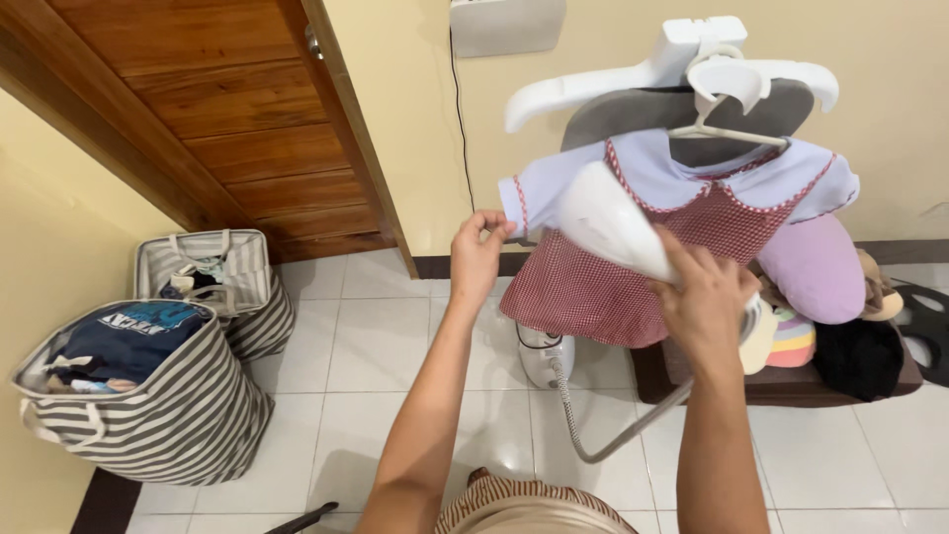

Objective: The person uses a handheld garment steamer to smooth a red-and-white checkered dress hanging on a hanger. They move the steamer over the bodice, sleeves, and skirt, occasionally adjusting the fabric with their other hand.

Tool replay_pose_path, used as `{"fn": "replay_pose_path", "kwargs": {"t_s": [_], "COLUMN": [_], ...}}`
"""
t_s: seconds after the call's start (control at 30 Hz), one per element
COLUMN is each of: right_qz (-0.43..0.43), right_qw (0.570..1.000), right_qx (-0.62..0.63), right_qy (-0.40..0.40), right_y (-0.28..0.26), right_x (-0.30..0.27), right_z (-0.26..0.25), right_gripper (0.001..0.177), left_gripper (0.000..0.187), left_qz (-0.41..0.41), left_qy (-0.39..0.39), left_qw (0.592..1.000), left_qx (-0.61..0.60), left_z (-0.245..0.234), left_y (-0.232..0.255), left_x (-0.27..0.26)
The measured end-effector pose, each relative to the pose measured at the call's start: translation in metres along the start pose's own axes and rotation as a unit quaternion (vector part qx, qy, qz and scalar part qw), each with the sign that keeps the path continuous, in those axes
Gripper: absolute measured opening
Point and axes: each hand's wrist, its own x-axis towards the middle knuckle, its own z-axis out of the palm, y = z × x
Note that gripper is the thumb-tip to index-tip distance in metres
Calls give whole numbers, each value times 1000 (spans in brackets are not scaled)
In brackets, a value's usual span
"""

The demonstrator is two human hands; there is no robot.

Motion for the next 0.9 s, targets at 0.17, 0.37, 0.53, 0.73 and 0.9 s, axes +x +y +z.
{"fn": "replay_pose_path", "kwargs": {"t_s": [0.17, 0.37, 0.53, 0.73, 0.9], "right_qz": [-61, -97, -67, -121, -30], "right_qw": [996, 991, 992, 987, 993], "right_qx": [-43, -50, -76, -57, -74], "right_qy": [-46, -76, -69, -92, -87], "right_y": [-16, -21, -11, -10, -1], "right_x": [20, 24, 26, 29, 33], "right_z": [-33, -43, -45, -43, -53], "right_gripper": [68, 69, 71, 69, 63], "left_gripper": [14, 18, 16, 17, 15], "left_qz": [-109, -94, -44, -30, -23], "left_qy": [-27, -12, 11, 25, 26], "left_qw": [988, 995, 999, 998, 995], "left_qx": [-105, -44, 21, 57, 89], "left_z": [-8, -3, -8, -5, -6], "left_y": [6, 11, 20, 27, 24], "left_x": [-21, -35, -42, -49, -55]}}
